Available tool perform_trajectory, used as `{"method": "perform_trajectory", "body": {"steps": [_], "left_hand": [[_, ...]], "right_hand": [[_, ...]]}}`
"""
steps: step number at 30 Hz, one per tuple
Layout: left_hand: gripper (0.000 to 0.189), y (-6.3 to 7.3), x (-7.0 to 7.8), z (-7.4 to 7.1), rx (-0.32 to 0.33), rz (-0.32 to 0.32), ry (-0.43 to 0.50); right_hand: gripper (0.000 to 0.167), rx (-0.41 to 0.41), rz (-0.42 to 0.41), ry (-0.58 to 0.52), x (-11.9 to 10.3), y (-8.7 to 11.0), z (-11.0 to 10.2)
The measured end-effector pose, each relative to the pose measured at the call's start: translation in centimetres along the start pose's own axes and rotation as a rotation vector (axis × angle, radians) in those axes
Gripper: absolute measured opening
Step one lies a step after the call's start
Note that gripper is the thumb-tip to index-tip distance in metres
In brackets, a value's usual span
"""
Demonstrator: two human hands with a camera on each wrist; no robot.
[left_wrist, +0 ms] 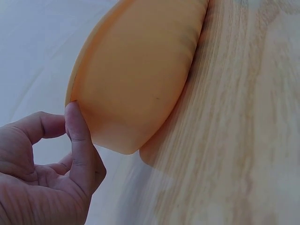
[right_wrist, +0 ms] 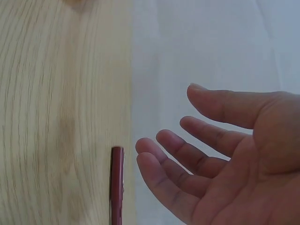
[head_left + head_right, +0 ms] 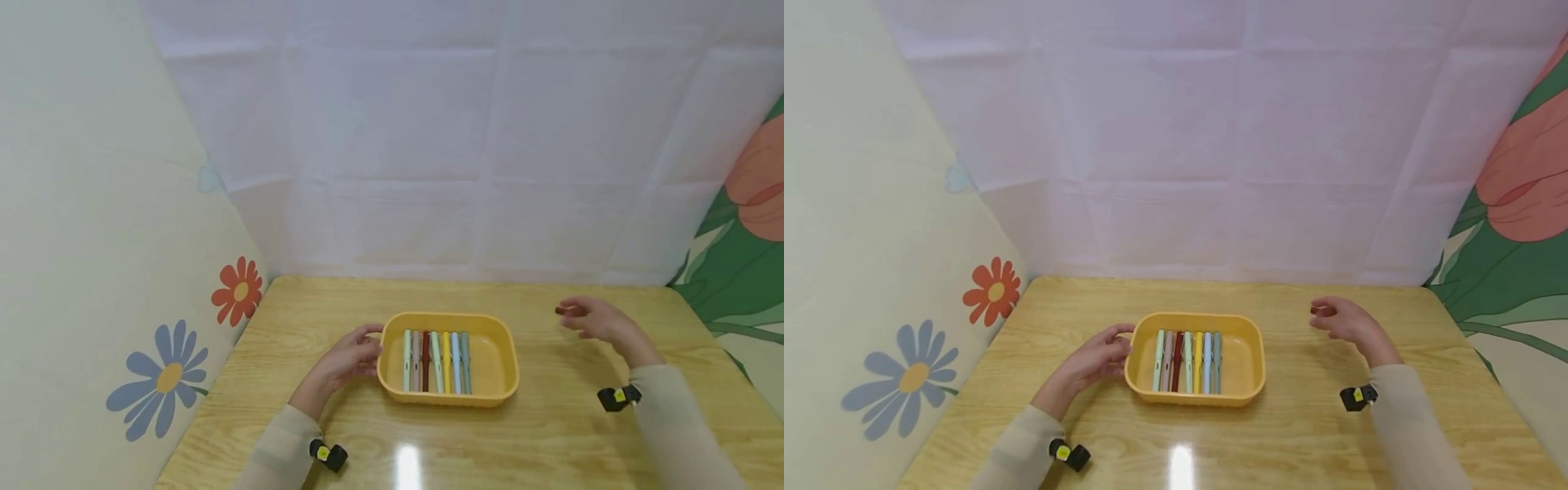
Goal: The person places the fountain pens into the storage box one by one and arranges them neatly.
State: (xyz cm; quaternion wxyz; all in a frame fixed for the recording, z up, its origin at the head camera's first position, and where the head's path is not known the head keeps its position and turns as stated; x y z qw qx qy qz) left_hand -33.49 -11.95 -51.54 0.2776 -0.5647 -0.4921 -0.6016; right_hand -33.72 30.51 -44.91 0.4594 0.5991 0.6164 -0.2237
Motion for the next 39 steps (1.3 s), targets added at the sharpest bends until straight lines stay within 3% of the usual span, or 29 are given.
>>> {"method": "perform_trajectory", "body": {"steps": [17,39], "left_hand": [[0.059,0.1,0.0,-0.1,0.005,-0.022,-0.011],[0.059,0.3,0.2,0.0,0.006,-0.020,-0.014]], "right_hand": [[0.054,0.097,0.016,0.189,3.1,-0.9,-3.7],[0.055,0.148,-0.062,0.280,6.5,-2.5,-4.0]]}}
Point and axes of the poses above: each hand's wrist, its own y-axis away from the middle knuckle, its own z-axis out of the palm, x = y × z, the point moved 10 cm from there along -y, towards the middle knuckle, and after that the axes turned 9 degrees about -y, right-handed, at the moved point
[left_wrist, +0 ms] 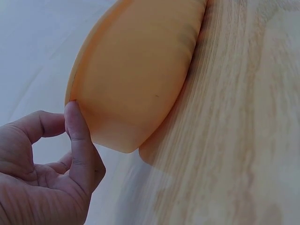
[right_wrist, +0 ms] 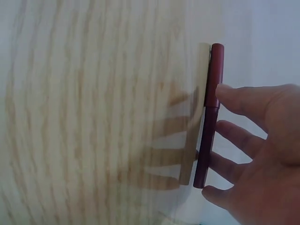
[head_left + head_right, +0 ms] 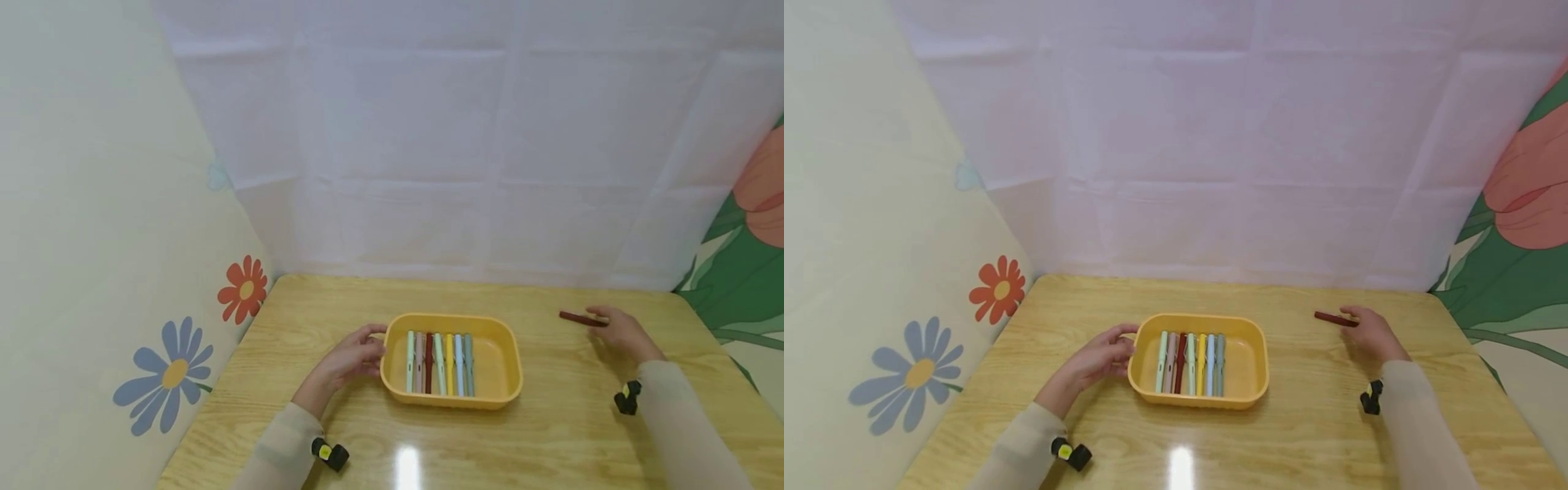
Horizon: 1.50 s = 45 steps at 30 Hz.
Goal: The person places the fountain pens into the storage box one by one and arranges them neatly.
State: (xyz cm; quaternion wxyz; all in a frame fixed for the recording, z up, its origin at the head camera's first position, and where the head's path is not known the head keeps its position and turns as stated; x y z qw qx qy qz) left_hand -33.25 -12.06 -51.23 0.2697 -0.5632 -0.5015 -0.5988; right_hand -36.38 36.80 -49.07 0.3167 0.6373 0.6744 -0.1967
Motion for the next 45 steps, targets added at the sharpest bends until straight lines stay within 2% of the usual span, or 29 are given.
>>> {"method": "perform_trajectory", "body": {"steps": [5,12,18,24,31,40,45], "left_hand": [[0.058,0.0,-0.2,0.0,0.002,-0.011,-0.001],[0.058,0.1,-0.2,0.0,0.003,-0.012,-0.013],[0.057,0.0,0.0,-0.1,0.012,-0.009,-0.015],[0.056,0.0,0.0,-0.2,0.020,-0.010,-0.016],[0.057,-0.1,-0.2,-0.1,0.017,-0.017,-0.011],[0.058,0.0,-0.2,0.0,0.012,-0.018,-0.016],[0.058,0.0,0.0,0.0,0.010,-0.019,-0.016]], "right_hand": [[0.053,0.022,-0.012,0.023,0.5,0.0,-0.1],[0.046,0.043,-0.050,0.116,0.3,-0.2,-0.1],[0.035,0.051,-0.061,0.143,-0.1,-0.6,0.0],[0.024,0.005,-0.007,0.134,-0.4,-0.8,0.4],[0.034,-0.042,0.053,0.156,-0.9,-0.2,0.7],[0.034,-0.053,0.081,-0.052,-1.9,1.0,0.8],[0.043,-0.060,0.113,-0.169,-2.1,1.4,1.4]]}}
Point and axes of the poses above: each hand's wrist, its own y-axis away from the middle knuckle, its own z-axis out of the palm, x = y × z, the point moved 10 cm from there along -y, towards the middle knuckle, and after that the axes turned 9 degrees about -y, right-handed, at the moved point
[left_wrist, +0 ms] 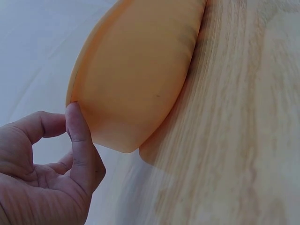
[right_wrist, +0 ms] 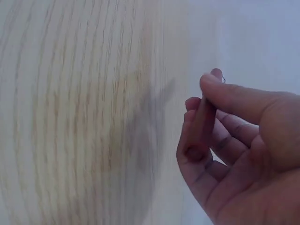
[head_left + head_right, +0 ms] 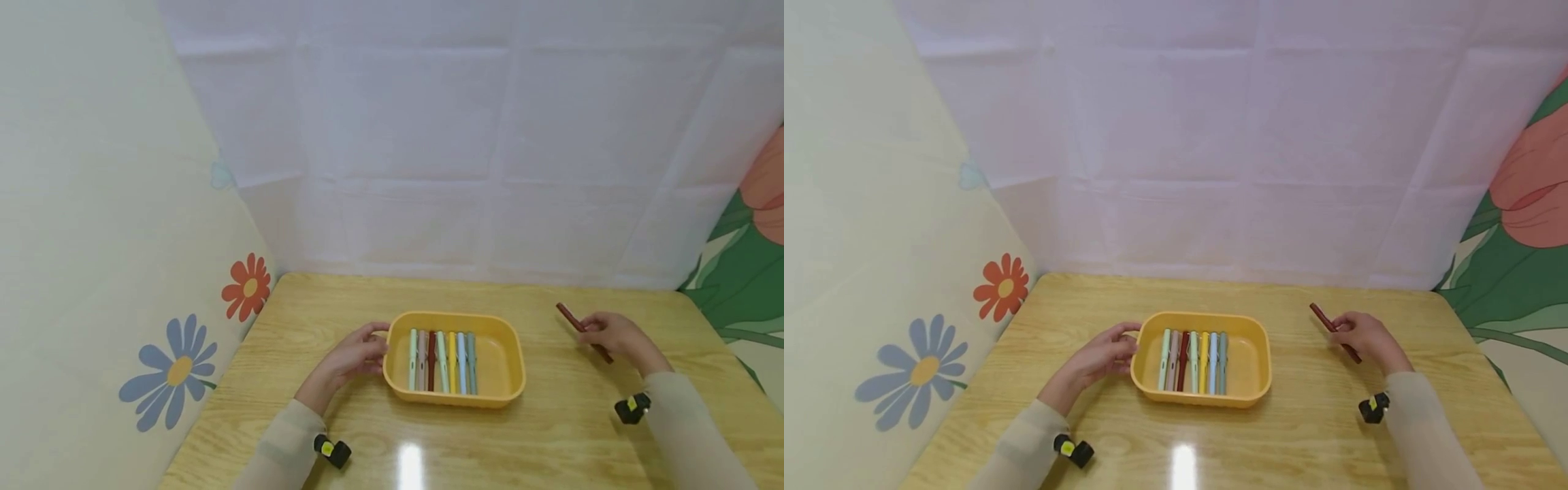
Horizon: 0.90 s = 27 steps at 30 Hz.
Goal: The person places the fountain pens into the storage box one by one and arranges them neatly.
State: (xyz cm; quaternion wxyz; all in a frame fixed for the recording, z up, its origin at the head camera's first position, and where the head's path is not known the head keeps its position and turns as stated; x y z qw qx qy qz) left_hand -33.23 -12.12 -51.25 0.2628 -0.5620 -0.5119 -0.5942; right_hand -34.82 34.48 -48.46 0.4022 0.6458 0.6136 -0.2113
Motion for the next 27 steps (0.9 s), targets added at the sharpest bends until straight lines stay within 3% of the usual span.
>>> {"method": "perform_trajectory", "body": {"steps": [9,19,22,27], "left_hand": [[0.058,0.0,0.3,0.0,0.004,-0.001,-0.005],[0.058,-0.2,0.2,-0.1,0.002,0.000,-0.004],[0.058,-0.2,0.2,-0.1,-0.004,0.003,-0.002],[0.058,-0.2,0.2,-0.1,-0.008,0.003,0.001]], "right_hand": [[0.061,-0.026,0.055,-0.389,0.9,0.4,1.6],[0.064,-0.098,0.019,-0.589,-0.8,1.2,3.3],[0.056,-0.130,0.015,-0.707,-1.6,1.6,4.1],[0.022,-0.181,0.002,-0.955,-2.7,2.3,5.4]]}}
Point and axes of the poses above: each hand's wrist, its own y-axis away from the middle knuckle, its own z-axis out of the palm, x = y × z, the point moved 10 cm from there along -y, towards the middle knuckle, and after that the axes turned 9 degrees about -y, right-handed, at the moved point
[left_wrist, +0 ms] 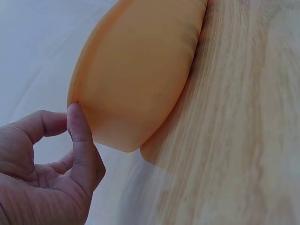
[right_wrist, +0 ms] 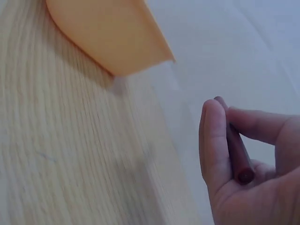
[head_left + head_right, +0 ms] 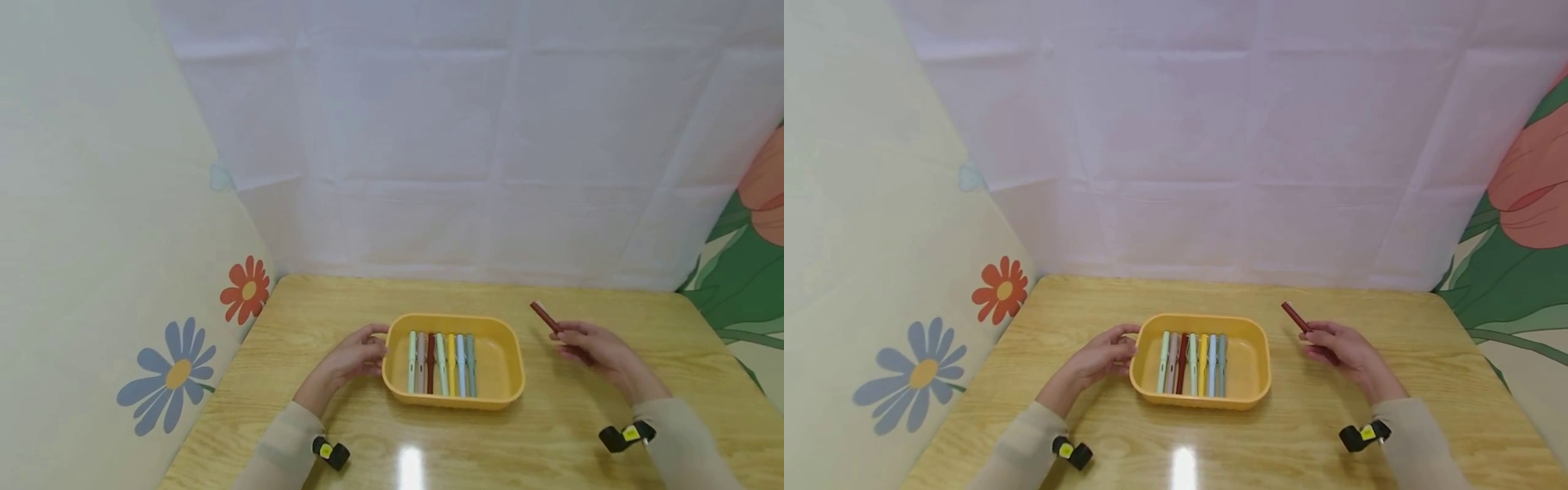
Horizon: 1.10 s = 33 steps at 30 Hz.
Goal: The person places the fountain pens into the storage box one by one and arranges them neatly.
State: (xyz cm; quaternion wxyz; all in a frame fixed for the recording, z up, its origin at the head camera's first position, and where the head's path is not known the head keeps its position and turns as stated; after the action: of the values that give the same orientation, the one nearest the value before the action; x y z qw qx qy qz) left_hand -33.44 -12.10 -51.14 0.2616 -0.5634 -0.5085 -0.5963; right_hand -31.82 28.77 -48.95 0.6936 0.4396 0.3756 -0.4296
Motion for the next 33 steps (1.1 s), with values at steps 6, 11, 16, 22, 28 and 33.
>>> {"method": "perform_trajectory", "body": {"steps": [6,11,16,22,28,33], "left_hand": [[0.058,0.1,0.1,-0.1,0.010,0.002,-0.002],[0.058,0.0,0.0,-0.1,0.010,0.004,0.002],[0.058,-0.1,-0.1,-0.1,0.009,-0.001,0.000],[0.058,0.1,0.0,-0.1,0.014,0.000,-0.005],[0.058,0.1,-0.1,-0.1,0.009,0.005,0.001],[0.058,0.1,0.0,-0.1,0.012,0.006,-0.004]], "right_hand": [[0.034,-0.122,-0.026,-0.111,0.1,0.3,2.2],[0.063,-0.076,-0.044,0.001,-0.1,0.0,2.7],[0.069,-0.098,-0.080,0.118,-0.3,-0.1,3.7],[0.061,-0.151,-0.105,0.113,-0.4,0.3,5.5],[0.070,-0.098,-0.056,0.113,0.3,0.3,6.4],[0.072,-0.074,-0.033,0.125,0.9,0.3,7.1]]}}
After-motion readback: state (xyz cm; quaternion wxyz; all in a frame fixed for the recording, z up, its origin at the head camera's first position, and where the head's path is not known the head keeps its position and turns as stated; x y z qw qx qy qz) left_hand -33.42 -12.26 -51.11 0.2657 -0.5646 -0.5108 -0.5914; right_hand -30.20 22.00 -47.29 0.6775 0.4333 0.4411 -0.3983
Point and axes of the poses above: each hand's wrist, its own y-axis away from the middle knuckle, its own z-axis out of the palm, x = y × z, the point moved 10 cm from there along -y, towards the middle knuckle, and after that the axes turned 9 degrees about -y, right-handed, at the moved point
